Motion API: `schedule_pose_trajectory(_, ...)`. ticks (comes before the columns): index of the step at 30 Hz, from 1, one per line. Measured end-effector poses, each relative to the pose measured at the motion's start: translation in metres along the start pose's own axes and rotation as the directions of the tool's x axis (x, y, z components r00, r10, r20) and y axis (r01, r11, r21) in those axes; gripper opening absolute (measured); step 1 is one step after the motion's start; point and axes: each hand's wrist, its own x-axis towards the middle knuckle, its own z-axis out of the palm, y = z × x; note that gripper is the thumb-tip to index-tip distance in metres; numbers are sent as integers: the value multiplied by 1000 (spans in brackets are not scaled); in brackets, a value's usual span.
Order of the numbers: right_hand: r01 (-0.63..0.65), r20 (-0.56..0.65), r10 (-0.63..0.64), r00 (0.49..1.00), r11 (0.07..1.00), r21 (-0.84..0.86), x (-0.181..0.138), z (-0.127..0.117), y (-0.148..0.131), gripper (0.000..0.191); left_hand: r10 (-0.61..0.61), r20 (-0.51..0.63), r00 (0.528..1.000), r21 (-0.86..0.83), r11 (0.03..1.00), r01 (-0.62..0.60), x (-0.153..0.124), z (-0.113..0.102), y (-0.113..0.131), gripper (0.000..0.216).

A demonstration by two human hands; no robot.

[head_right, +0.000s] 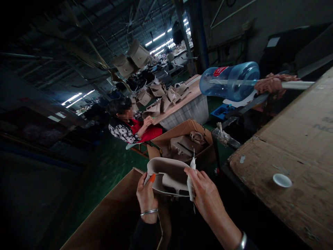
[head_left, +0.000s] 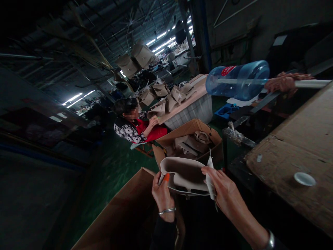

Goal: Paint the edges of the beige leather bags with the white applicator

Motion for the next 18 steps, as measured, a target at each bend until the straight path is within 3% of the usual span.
schedule_pose_trajectory(5,-9,-39,12,999,997,73,-2,-5,15,61,155,76,985,3,988,-156,5,-13,0,51)
schedule_pose_trajectory(7,-8,-50,12,999,996,88,-3,-9,24,60,274,102,956,28,960,-278,14,-19,9,47)
schedule_pose_trajectory(8,-4,-57,9,998,996,93,-3,-10,28,59,317,167,934,72,940,-332,19,-20,16,45)
schedule_pose_trajectory(10,7,-62,-1,998,995,99,-2,-14,34,57,325,430,843,203,874,-440,27,-19,36,43)
schedule_pose_trajectory(12,17,-76,-10,997,995,101,0,-18,36,54,262,676,689,311,746,-589,32,-12,57,47)
schedule_pose_trajectory(14,16,-100,-6,995,995,98,3,-22,35,48,202,814,545,344,588,-732,35,0,77,54)
schedule_pose_trajectory(16,1,-131,14,991,993,116,5,-25,33,43,136,870,473,359,484,-798,38,15,92,57)
schedule_pose_trajectory(18,-23,-161,46,986,990,140,5,-25,32,39,37,885,465,403,443,-801,44,30,100,59)
